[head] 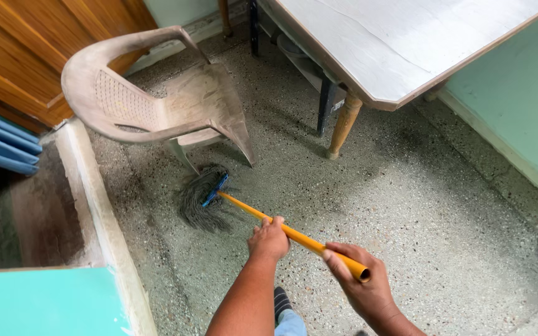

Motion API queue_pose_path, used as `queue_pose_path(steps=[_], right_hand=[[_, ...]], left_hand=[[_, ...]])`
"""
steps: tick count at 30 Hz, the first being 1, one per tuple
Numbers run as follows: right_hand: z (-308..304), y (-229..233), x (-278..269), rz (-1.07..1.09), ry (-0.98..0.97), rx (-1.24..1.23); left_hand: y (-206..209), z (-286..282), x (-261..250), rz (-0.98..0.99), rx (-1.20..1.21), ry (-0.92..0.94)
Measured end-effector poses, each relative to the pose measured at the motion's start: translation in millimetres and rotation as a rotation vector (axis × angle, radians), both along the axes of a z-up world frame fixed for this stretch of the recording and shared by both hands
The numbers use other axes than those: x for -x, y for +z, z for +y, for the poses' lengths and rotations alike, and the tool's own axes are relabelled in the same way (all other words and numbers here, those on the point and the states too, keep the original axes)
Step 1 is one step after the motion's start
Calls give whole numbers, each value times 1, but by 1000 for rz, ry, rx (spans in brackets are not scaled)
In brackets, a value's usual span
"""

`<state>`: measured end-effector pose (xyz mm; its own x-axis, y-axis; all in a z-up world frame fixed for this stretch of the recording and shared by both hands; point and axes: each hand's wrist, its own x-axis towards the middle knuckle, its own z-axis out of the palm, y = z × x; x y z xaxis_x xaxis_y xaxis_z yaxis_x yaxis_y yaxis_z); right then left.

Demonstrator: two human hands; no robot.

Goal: The person mops a floor using a mop with a yellow handle, maneuvering the tool around a table and a plastic chair.

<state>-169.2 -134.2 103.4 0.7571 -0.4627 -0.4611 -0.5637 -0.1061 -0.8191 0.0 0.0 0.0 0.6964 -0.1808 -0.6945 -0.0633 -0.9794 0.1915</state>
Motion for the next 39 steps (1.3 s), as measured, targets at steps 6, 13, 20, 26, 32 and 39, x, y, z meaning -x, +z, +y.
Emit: queue_pose_path(steps=[6, 13, 20, 26, 32, 39], right_hand=[[-27, 13, 47, -128, 168, 62], [-72, 49, 108, 209, 265, -48], [-45, 61, 102, 104, 254, -170], [-10, 44, 58, -53, 270, -81], [66, 13, -11, -25, 163, -55], [196, -1, -117, -86, 16, 1]], left_hand=[[35, -14, 48, 20, -45, -44], [38, -33, 121, 39, -121, -165], [57, -8, 134, -44, -158, -172], [44, 26, 98, -70, -131, -93], [4, 107, 20, -111, -50, -85], [-6, 216, -106, -61, -83, -164]])
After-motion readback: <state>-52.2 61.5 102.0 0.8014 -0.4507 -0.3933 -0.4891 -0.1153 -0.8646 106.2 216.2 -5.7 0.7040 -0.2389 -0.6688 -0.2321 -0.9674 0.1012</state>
